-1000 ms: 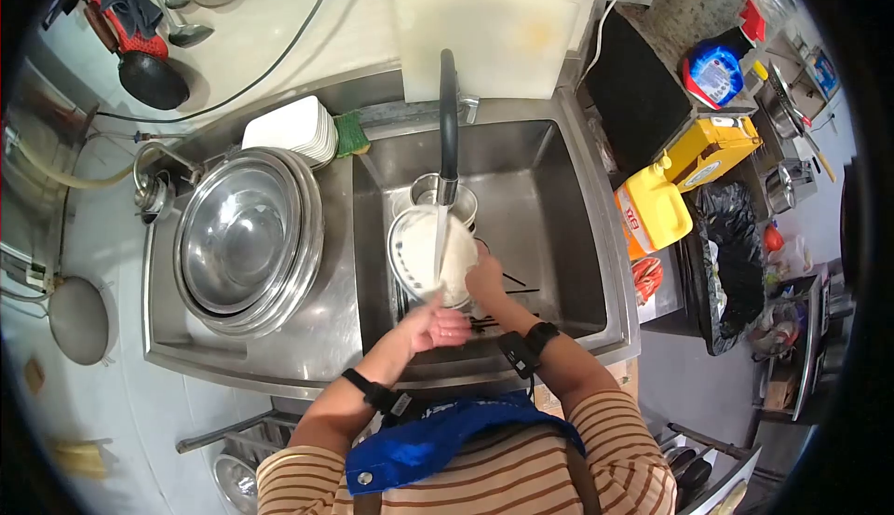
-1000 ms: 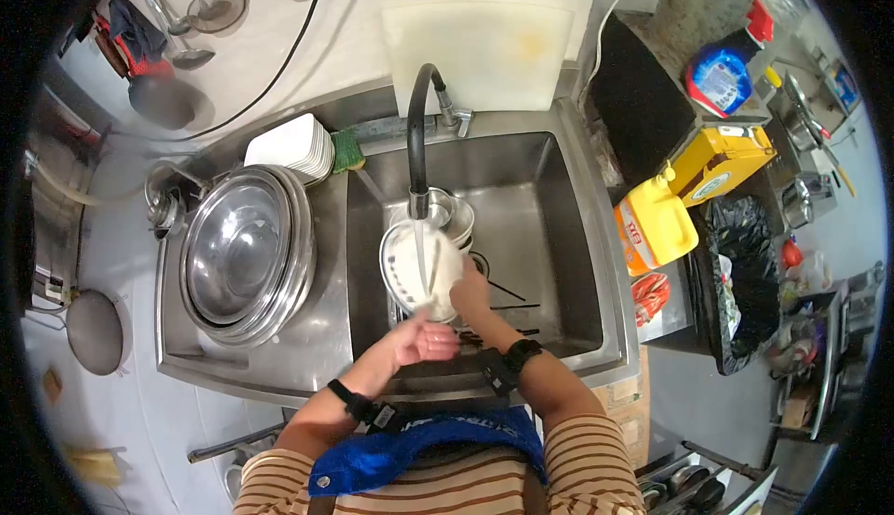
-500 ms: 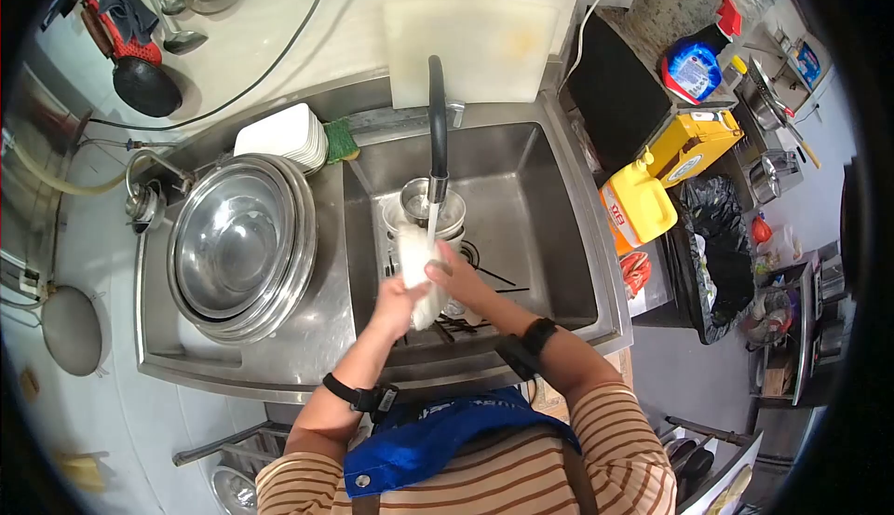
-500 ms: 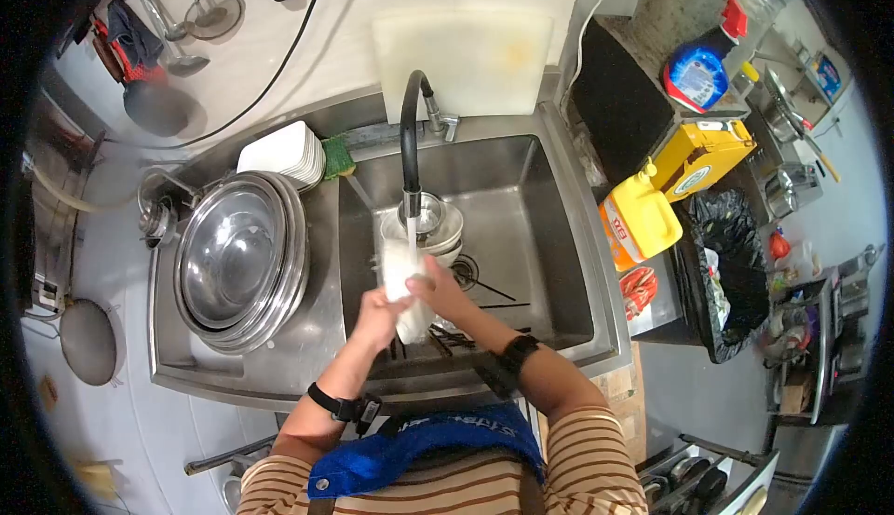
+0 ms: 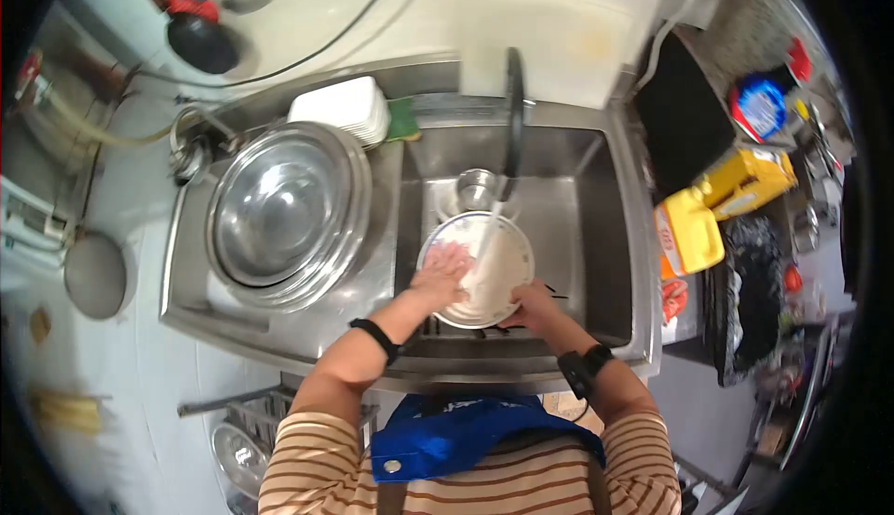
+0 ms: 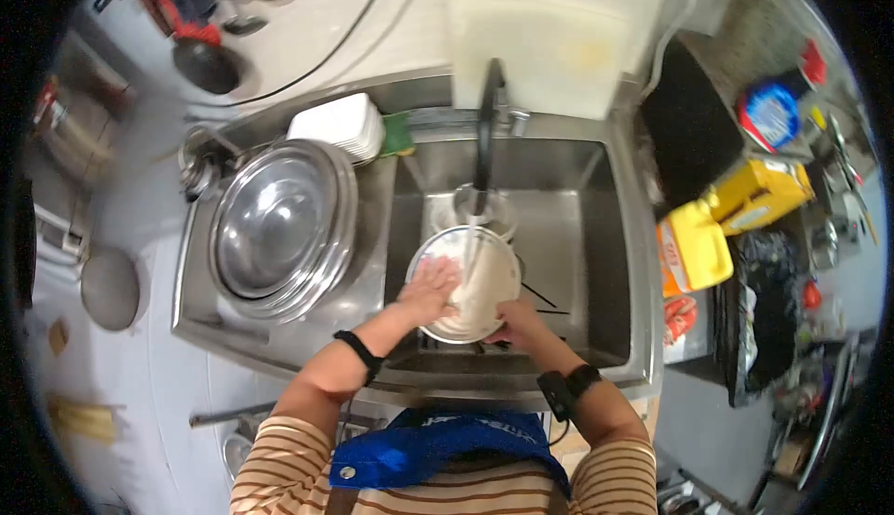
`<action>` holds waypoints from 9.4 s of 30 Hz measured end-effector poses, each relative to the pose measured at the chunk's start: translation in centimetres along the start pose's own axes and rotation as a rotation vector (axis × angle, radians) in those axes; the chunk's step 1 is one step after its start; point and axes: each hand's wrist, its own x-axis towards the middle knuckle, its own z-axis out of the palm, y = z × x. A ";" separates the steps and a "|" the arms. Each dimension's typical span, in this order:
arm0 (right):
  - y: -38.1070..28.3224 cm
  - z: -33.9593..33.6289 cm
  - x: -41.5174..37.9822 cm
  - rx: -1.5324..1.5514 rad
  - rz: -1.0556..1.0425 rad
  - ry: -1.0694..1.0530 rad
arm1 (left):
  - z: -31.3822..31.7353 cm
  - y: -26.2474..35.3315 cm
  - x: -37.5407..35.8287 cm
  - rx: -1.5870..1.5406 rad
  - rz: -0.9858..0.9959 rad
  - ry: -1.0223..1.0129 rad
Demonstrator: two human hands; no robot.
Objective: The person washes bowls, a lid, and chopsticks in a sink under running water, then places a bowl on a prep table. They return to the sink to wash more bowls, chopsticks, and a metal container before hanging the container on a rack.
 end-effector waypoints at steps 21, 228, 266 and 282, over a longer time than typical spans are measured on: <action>-5.8 -1.6 -1.0 -0.930 0.076 0.226 | 3.0 4.5 -19.3 -0.601 -0.827 0.926; -2.1 -11.0 15.5 -1.075 0.003 0.380 | 0.8 7.2 -24.1 -1.509 -1.393 1.625; -8.2 -2.5 8.8 -0.618 0.034 -0.363 | -2.4 12.7 -3.1 -2.159 -0.330 0.384; 2.1 -17.8 22.6 -0.716 -0.071 0.574 | 7.0 8.2 1.3 -0.543 -0.553 -0.100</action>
